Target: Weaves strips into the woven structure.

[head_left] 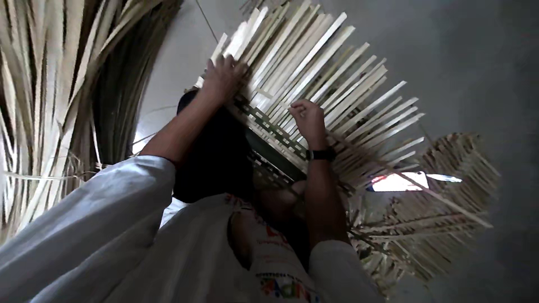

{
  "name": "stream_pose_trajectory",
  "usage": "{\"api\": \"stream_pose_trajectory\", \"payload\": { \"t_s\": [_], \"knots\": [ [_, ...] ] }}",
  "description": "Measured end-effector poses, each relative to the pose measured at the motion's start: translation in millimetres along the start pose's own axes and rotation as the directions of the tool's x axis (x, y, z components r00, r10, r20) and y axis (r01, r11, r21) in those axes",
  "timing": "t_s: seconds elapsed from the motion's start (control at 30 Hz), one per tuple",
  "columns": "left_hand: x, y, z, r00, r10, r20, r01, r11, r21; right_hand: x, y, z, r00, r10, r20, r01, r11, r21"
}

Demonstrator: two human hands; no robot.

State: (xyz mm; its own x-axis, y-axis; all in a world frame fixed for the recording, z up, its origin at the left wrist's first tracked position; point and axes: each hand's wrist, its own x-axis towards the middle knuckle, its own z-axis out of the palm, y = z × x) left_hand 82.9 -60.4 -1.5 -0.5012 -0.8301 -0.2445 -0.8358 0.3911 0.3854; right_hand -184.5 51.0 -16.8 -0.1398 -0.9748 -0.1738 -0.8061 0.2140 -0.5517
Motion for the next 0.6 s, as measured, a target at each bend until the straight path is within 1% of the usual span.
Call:
{"api": "stream_pose_trajectory", "payload": {
  "t_s": [0.07, 0.1, 0.2, 0.37, 0.53, 0.6],
  "knots": [
    [0.4, 4.7, 10.3, 0.993, 0.06, 0.107, -0.073, 0.989, 0.126, 4.0, -3.3, 3.0, 1.0, 0.024, 0.011, -0.023, 1.0, -0.007],
    [2.2, 5.6, 12.7, 0.987, 0.064, 0.147, -0.087, 0.985, 0.152, 4.7, -3.6, 4.4, 1.0, 0.023, 0.009, -0.023, 1.0, -0.019],
    [7.4, 6.9, 14.0, 0.978, 0.032, 0.205, -0.071, 0.979, 0.189, 7.2, -3.1, 6.5, 0.999, 0.035, 0.011, -0.034, 0.998, -0.047],
    [10.6, 3.2, 14.8, 0.978, -0.009, 0.21, -0.026, 0.986, 0.166, 7.5, 2.3, 14.4, 1.0, 0.009, 0.005, -0.008, 1.0, -0.017],
    [10.3, -4.3, 8.6, 0.97, 0.022, 0.241, -0.039, 0.997, 0.068, 2.7, 2.3, 17.2, 0.997, -0.063, -0.038, 0.062, 0.998, -0.014],
    [8.7, -4.7, 3.9, 0.964, 0.03, 0.265, -0.047, 0.997, 0.058, -3.2, 2.3, 19.4, 0.998, -0.045, -0.037, 0.045, 0.999, -0.014]
  ]
}}
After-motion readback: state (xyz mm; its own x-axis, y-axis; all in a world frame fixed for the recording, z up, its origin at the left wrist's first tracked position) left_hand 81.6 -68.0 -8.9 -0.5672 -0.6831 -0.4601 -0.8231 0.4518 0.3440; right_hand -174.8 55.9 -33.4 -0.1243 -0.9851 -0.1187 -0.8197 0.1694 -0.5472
